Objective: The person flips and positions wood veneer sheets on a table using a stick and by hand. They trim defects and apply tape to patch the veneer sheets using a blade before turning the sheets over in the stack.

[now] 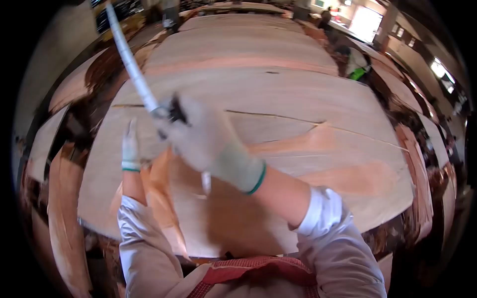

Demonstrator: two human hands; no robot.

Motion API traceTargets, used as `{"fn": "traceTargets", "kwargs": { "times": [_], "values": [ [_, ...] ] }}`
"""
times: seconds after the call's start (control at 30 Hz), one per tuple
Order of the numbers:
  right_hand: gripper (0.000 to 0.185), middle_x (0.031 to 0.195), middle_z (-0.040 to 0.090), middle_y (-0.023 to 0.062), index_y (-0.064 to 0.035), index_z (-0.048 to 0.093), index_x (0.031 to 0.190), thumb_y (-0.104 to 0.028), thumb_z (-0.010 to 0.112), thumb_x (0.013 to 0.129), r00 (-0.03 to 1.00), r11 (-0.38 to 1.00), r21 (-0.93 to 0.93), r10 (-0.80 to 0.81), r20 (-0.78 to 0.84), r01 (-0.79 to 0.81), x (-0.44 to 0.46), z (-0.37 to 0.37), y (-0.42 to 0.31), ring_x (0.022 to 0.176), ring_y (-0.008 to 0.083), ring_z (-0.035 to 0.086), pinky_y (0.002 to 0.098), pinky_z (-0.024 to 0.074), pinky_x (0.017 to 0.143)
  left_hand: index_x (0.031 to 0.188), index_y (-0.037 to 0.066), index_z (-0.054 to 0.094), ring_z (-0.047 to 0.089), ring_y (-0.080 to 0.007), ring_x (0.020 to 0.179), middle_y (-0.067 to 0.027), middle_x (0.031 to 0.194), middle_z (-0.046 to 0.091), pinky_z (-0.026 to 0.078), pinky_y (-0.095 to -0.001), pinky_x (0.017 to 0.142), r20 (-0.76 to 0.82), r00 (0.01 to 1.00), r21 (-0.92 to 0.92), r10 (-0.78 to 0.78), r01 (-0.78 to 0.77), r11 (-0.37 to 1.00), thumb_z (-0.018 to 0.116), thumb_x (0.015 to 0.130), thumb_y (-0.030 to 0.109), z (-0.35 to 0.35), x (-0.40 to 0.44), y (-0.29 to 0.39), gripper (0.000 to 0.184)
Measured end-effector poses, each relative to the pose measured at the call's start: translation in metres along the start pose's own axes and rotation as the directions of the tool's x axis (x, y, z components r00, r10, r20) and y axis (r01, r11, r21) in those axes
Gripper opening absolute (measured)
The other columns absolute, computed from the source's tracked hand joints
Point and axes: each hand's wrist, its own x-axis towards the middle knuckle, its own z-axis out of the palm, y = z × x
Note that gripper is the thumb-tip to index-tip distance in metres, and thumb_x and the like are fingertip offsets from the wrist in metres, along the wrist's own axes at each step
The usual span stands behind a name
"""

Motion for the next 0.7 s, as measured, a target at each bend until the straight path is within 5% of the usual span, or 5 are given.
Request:
{"fn": "traceTargets", "kwargs": {
  "times": [0.13, 0.33, 0.43, 0.6, 0.7],
  "values": [
    [0.014, 0.068, 0.059, 0.0148, -0.0014, 0.056, 0.088, -0.015, 0.06, 0.087, 0.986, 0.976, 0.165, 0.156, -0.065, -0.143, 0.009, 0.01, 0.032, 0.054, 0.0239, 0.057, 0.0309, 0.046, 0.052, 0.121, 0.001, 0.055, 0.054, -0.0128, 0.087, -0.0045, 0.101, 0.059, 0.045, -0.0272, 0.078, 0.581, 0.807, -0.265, 0.11, 0.061, 0.962, 0.046, 0.098, 0.032, 0.089, -0.07, 0.137, 0.04],
    [0.015, 0.073, 0.062, 0.0071, -0.0091, 0.059, 0.099, -0.015, 0.062, 0.085, 0.859, 0.609, -0.707, -0.513, -0.005, 0.359, -0.033, 0.011, 0.02, 0.056, 0.0258, 0.057, 0.0308, 0.0467, 0.053, 0.119, -0.002, 0.053, 0.06, -0.0234, 0.096, -0.0131, 0.104, 0.062, 0.049, -0.0342, 0.085, 0.343, 0.927, -0.565, 0.154, 0.073, 0.822, 0.047, 0.096, 0.035, 0.144, -0.092, 0.151, 0.044],
    [0.028, 0.079, 0.062, 0.0086, -0.0095, 0.057, 0.112, -0.01, 0.062, 0.085, 0.769, 0.766, -0.445, -0.598, -0.226, 0.464, -0.072, -0.014, 0.003, 0.056, 0.021, 0.058, 0.0283, 0.0463, 0.052, 0.125, -0.005, 0.045, 0.054, -0.0258, 0.111, -0.017, 0.126, 0.052, 0.045, -0.0369, 0.094, 0.419, 0.877, -0.539, 0.233, 0.035, 0.841, 0.045, 0.096, 0.041, 0.181, -0.167, 0.18, 0.055],
    [0.055, 0.087, 0.064, 0.015, -0.0092, 0.045, 0.129, -0.003, 0.063, 0.078, 0.794, 0.866, -0.416, -0.449, -0.409, 0.276, -0.152, -0.077, -0.048, 0.068, 0.0272, 0.065, 0.0321, 0.049, 0.054, 0.118, -0.007, 0.053, 0.058, -0.0178, 0.095, -0.0122, 0.108, 0.06, 0.047, -0.0295, 0.082, 0.594, 0.583, -0.412, 0.555, -0.372, 0.831, 0.053, 0.093, 0.023, 0.216, -0.238, 0.187, 0.039],
    [0.056, 0.078, 0.065, 0.0139, -0.0034, 0.039, 0.132, -0.01, 0.064, 0.083, 0.854, 0.947, -0.308, -0.236, -0.463, 0.095, -0.207, -0.122, -0.091, 0.055, 0.0178, 0.06, 0.0266, 0.0442, 0.047, 0.114, -0.008, 0.056, 0.061, -0.0152, 0.081, -0.0139, 0.104, 0.063, 0.047, -0.0224, 0.065, 0.701, 0.57, -0.332, 0.428, -0.27, 0.904, 0.053, 0.091, 0.014, 0.255, -0.287, 0.22, 0.031]
  ]
}}
